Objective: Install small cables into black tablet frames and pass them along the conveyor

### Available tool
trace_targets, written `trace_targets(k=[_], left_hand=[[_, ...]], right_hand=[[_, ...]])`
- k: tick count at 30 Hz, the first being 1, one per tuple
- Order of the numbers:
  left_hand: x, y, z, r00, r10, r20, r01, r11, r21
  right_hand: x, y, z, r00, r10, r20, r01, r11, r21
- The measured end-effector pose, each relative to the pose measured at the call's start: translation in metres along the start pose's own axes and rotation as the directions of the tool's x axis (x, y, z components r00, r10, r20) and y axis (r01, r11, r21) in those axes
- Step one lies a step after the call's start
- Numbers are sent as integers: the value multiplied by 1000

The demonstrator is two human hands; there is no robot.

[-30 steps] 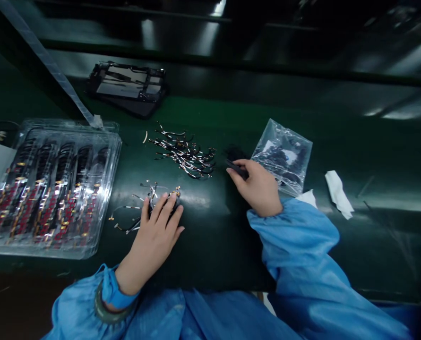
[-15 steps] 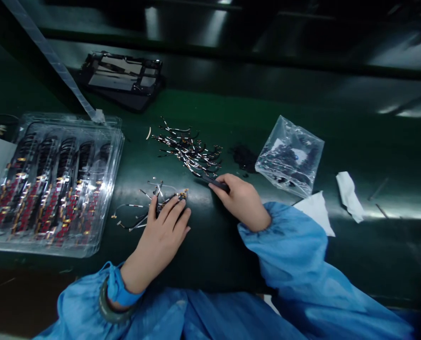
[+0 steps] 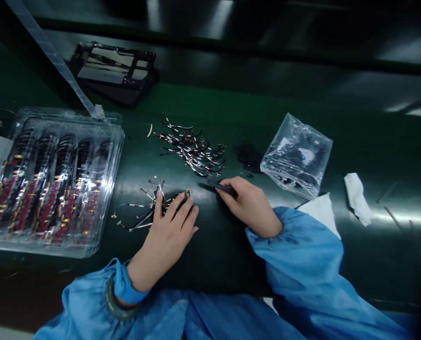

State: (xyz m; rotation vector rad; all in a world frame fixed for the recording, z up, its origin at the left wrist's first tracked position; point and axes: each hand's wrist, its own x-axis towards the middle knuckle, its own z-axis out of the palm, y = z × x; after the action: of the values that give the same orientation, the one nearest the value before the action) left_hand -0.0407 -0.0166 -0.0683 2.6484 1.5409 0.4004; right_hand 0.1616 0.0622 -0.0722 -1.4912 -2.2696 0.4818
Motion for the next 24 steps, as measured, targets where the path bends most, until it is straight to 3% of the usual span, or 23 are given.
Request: trace_targets(k=[4,8,12,17,24], left_hand=[[-1,-1,0,1000,18,3,-18,1000,-14],[0,-1,-1,1000,11,2,-11,1000,-21],[-1,-1,-1,1000,26,9,-26,999,-35],[-2,-1,-1,998,70,-9,-70,995,-66],[-2,-1,-1,997,77,-16,-78,994,-77]], right_hand=[[3,2,-6,999,0,32,-2,998,65],[9,7,-14,990,-118,82,103,980,168],[12,11,-15,980,-124,154,108,988,108],[11,15,-18,988,-75,132,58,990,130],[9,15,-17,977,-125,171,110,989,96]])
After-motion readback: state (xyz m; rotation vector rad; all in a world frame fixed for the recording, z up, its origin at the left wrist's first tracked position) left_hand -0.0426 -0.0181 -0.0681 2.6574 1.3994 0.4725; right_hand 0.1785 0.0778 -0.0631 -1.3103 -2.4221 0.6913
